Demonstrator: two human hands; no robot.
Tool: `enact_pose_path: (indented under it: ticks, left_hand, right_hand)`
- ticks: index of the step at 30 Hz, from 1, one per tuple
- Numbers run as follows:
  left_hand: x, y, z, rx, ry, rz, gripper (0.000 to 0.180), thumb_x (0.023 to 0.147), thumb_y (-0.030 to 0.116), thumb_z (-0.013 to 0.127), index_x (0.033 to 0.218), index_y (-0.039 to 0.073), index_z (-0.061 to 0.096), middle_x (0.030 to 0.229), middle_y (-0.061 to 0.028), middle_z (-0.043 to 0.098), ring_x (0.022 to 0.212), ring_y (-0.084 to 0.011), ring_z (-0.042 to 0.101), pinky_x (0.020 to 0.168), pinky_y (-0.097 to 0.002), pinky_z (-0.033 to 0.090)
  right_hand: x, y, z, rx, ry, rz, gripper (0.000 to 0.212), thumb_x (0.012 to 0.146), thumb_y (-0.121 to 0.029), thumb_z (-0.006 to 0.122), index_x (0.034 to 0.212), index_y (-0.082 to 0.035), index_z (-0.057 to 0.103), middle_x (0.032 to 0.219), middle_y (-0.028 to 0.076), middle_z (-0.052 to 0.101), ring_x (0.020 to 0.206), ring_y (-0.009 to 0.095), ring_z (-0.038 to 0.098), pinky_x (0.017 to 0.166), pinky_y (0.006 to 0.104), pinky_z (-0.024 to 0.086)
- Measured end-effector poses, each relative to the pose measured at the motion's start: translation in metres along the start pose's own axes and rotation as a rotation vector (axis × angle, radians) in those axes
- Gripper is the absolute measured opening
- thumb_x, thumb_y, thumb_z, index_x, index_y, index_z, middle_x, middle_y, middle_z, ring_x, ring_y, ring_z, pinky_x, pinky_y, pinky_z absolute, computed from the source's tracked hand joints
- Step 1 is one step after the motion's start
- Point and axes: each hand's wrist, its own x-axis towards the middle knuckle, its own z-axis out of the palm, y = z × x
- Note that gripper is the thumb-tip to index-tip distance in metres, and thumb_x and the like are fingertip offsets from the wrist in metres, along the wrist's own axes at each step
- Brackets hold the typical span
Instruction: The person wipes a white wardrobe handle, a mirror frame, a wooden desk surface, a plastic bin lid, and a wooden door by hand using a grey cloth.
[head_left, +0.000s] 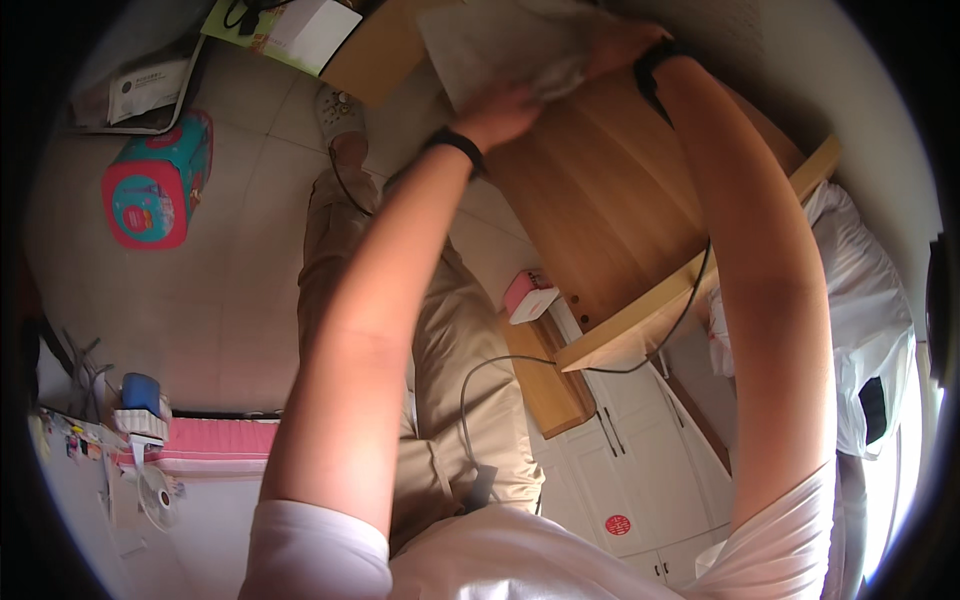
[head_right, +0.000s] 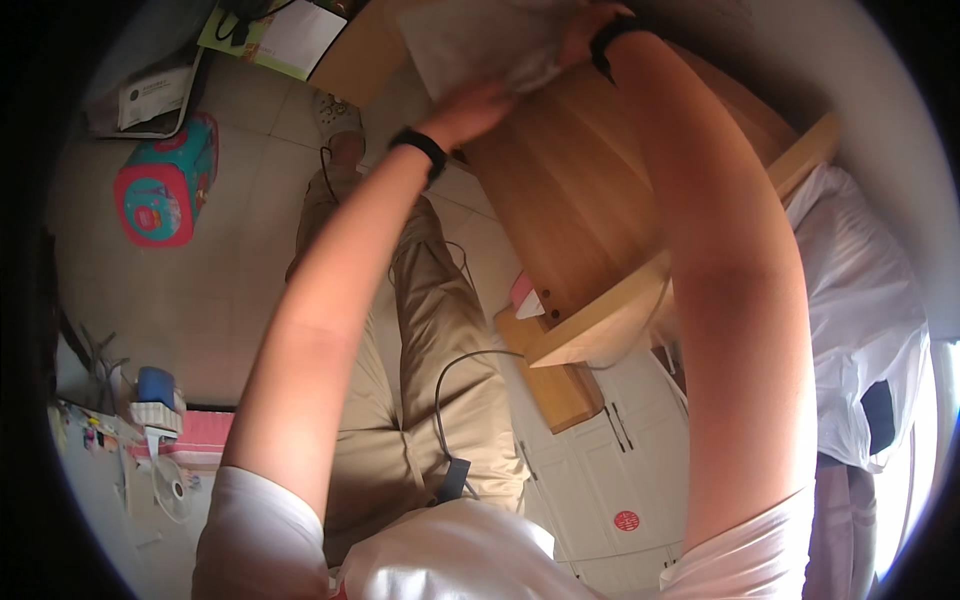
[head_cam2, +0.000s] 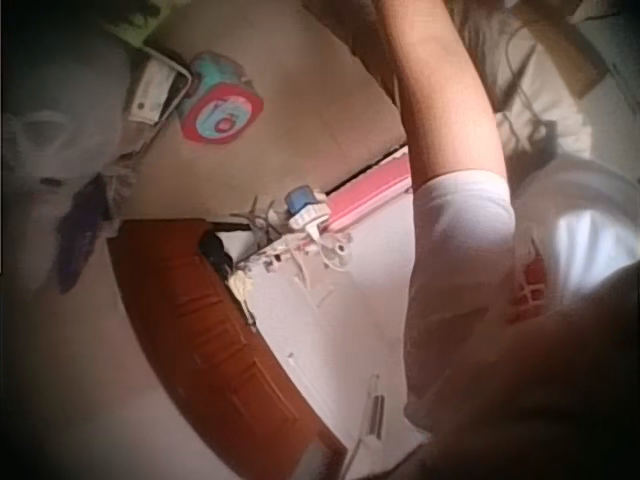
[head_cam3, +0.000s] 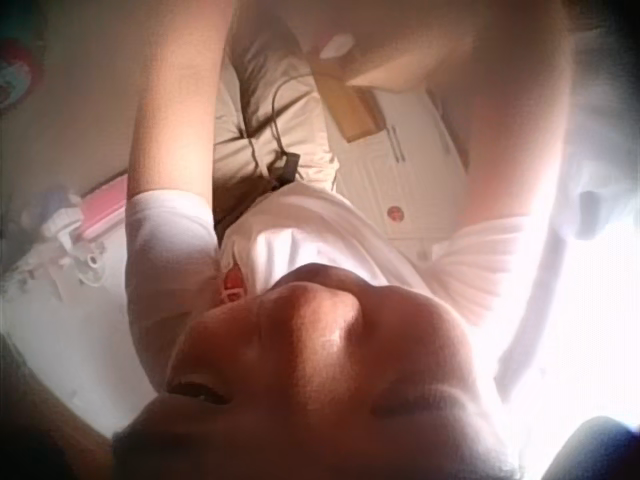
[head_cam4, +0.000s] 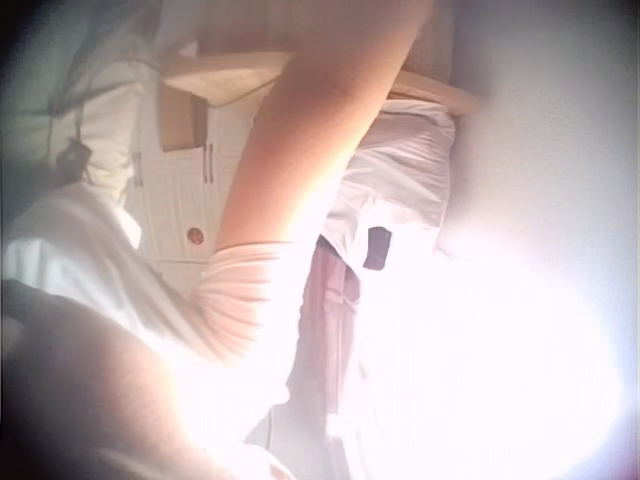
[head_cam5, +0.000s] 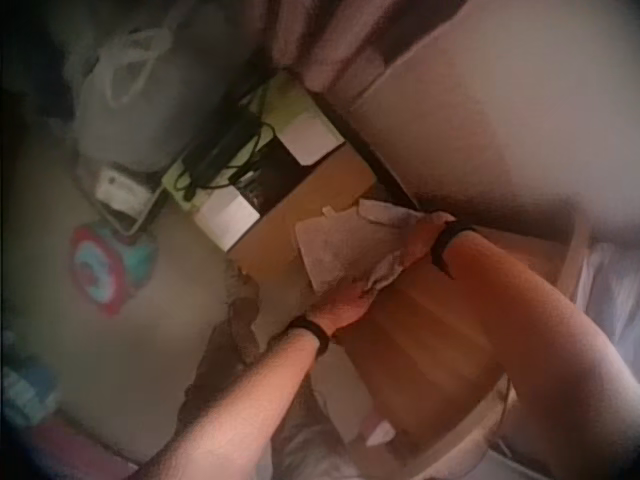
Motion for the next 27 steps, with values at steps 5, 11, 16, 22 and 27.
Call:
enact_pose_path:
  ticks: [5, 11, 16, 22, 27]
  left_hand:
    - [-0.004, 0.007, 0.064, -0.392, 0.053, -0.193, 0.047, 0.104, 0.039, 0.049, 0.136, 0.005, 0.056, 0.135, -0.0231, 0.06, 0.128, -0.0401, 0.054, 0.108, -0.0466, 0.043]
    - [-0.025, 0.055, 0.088, -0.336, 0.24, -0.263, 0.05, 0.099, 0.036, 0.05, 0.138, 0.003, 0.049, 0.139, -0.0353, 0.049, 0.122, -0.0494, 0.056, 0.103, -0.0529, 0.049]
    - [-0.043, 0.087, 0.077, -0.322, 0.147, -0.206, 0.05, 0.099, 0.036, 0.05, 0.137, 0.004, 0.047, 0.141, -0.0354, 0.047, 0.12, -0.0502, 0.057, 0.102, -0.0533, 0.049]
    - [0.0, 0.149, 0.033, -0.496, 0.051, -0.03, 0.051, 0.097, 0.037, 0.05, 0.135, 0.004, 0.051, 0.143, -0.0327, 0.048, 0.121, -0.0487, 0.058, 0.103, -0.0522, 0.049]
    - [0.008, 0.176, 0.03, -0.528, 0.069, 0.067, 0.049, 0.096, 0.039, 0.05, 0.129, 0.004, 0.057, 0.144, -0.0308, 0.049, 0.123, -0.0481, 0.057, 0.104, -0.051, 0.048]
  right_hand:
    - [-0.014, 0.004, 0.022, 0.517, -0.026, 0.019, 0.089, 0.075, -0.059, 0.081, 0.149, -0.016, 0.056, 0.15, 0.011, 0.058, 0.141, 0.026, 0.051, 0.114, 0.0367, 0.044]
    - [-0.04, -0.013, -0.021, 0.172, -0.355, 0.097, 0.078, 0.068, -0.054, 0.085, 0.132, -0.012, 0.07, 0.139, 0.013, 0.066, 0.128, 0.028, 0.062, 0.104, 0.0376, 0.05]
    - [-0.069, -0.005, -0.063, -0.042, -0.398, 0.124, 0.063, 0.065, -0.049, 0.087, 0.113, -0.008, 0.079, 0.114, 0.014, 0.077, 0.102, 0.03, 0.074, 0.085, 0.0414, 0.059]
    - [-0.063, 0.058, -0.061, -0.12, -0.396, 0.309, 0.041, 0.062, -0.024, 0.092, 0.099, -0.011, 0.082, 0.101, 0.01, 0.079, 0.093, 0.027, 0.077, 0.081, 0.0458, 0.062]
    - [-0.072, 0.078, -0.06, -0.393, -0.463, 0.315, 0.033, 0.058, -0.021, 0.09, 0.088, -0.01, 0.083, 0.095, 0.012, 0.079, 0.088, 0.023, 0.077, 0.076, 0.0411, 0.062]
